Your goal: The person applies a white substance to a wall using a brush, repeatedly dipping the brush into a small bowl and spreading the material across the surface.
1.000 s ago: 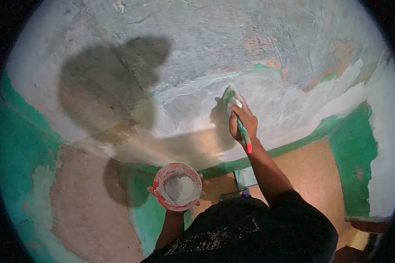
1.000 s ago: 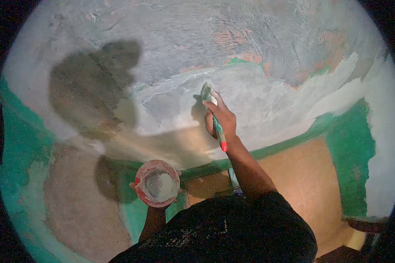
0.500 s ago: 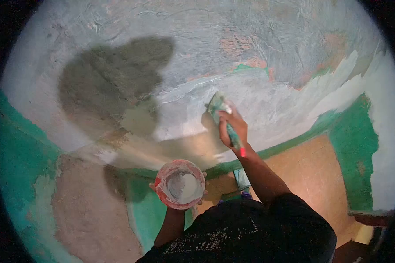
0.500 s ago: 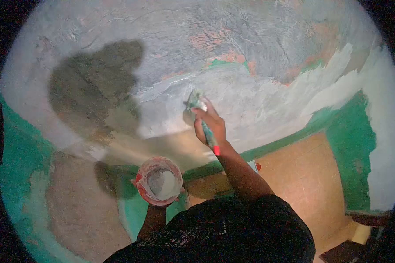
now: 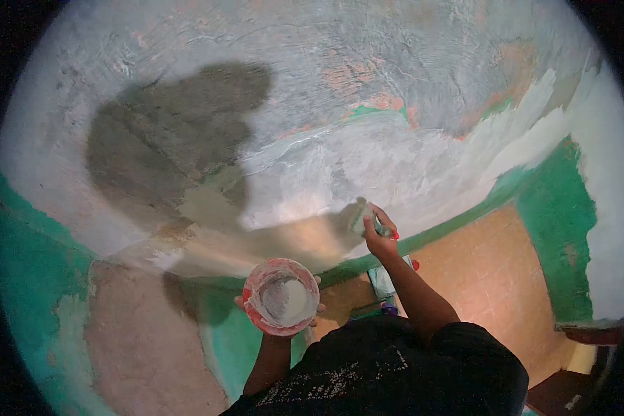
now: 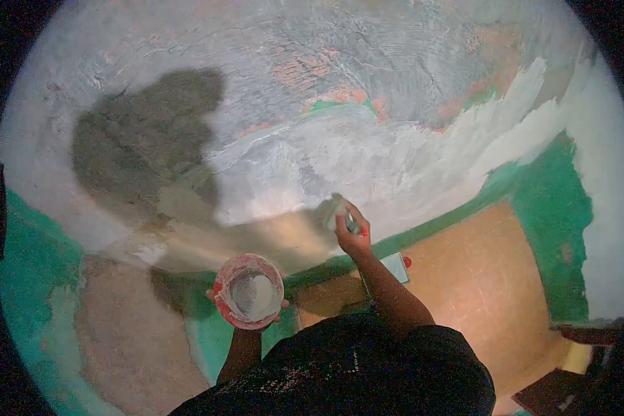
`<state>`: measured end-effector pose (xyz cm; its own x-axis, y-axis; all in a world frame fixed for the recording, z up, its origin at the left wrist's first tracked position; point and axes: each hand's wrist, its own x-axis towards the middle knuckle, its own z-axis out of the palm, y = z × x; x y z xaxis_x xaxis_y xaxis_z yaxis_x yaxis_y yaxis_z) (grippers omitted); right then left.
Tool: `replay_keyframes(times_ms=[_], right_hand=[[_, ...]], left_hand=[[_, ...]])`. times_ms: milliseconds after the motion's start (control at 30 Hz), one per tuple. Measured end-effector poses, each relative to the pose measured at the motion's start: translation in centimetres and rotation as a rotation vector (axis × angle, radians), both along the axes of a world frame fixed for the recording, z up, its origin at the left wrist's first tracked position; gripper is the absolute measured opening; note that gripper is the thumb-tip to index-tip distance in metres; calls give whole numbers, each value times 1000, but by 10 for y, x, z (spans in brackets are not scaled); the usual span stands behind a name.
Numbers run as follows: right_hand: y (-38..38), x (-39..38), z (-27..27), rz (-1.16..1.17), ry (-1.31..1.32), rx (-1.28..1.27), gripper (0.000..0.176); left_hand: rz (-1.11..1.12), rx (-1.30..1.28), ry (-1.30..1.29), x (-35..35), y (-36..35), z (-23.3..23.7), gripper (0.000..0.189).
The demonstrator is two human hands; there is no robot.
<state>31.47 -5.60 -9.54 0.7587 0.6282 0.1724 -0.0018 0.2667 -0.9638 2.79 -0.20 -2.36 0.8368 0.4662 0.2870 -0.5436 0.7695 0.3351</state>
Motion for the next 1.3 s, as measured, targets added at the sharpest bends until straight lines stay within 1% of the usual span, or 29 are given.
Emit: replay_keyframes(times_ms=[33, 133, 200, 233, 300, 333, 367, 433, 567, 633, 667, 700, 767, 800, 867, 933, 967, 1067, 1100, 1133, 1200, 1233, 1300], right_hand=[[5, -1, 24, -21, -70, 60, 35], [20, 4, 81, -284, -537, 158, 29], [22, 3, 118, -238, -667, 234, 28], [20, 3, 125, -212, -733, 272, 28], [23, 9, 103, -101, -742, 103, 27], [27, 14, 86, -47, -748, 23, 27], [27, 15, 64, -37, -717, 26, 26], [21, 12, 43, -19, -641, 3, 24], [4, 5, -5, -22, -508, -3, 25], [4, 6, -34, -39, -559, 53, 25], [4, 6, -47, -47, -585, 82, 24], [4, 4, -46, -33, -525, 60, 24], [11, 0, -41, -4, -408, 22, 22], [15, -2, -25, 4, -379, 38, 22], [16, -3, 28, 24, -316, 58, 21], [11, -1, 94, -40, -456, 188, 22], [12, 1, 112, -70, -525, 254, 23], [21, 10, 119, -120, -626, 214, 28], [26, 16, 106, -96, -636, 255, 32], [29, 20, 91, -100, -624, 231, 32], [31, 21, 55, -109, -604, 191, 33], [34, 20, 33, -148, -562, 146, 40], [27, 9, 26, -99, -237, 157, 43]], left_hand=[[-88, -147, 46, 1, -3, 6, 109], [-223, -75, -82, 16, 1, 16, 108], [-295, -104, -126, 27, -3, 36, 107], [-325, -136, -142, 30, -7, 43, 106], [-215, -209, -63, 24, -12, 37, 107], [-206, -204, -59, 24, -11, 36, 108], [-196, -200, -54, 25, -9, 36, 108], [-260, -110, -107, 31, -3, 40, 109], [-303, -144, -88, 32, -11, 46, 108], [-288, -135, -82, 31, -12, 43, 108], [-229, -106, -152, 36, -16, 43, 108], [-172, -74, -226, 47, -22, 47, 109], [-148, -51, -252, 54, -22, 49, 110], [-180, -66, -201, 48, -19, 45, 111], [-213, -79, -122, 40, -14, 39, 111], [-216, -69, -76, 36, -11, 35, 112], [-195, -71, -73, 35, -13, 34, 112], [-126, -80, -72, 32, -20, 31, 113], [-102, -79, -75, 32, -20, 30, 114], [-78, -76, -80, 31, -20, 29, 114], [-99, -96, -104, 24, -14, 16, 114], [-85, -90, -113, 21, -13, 13, 114], [-38, -67, -123, 15, -12, 12, 114]])
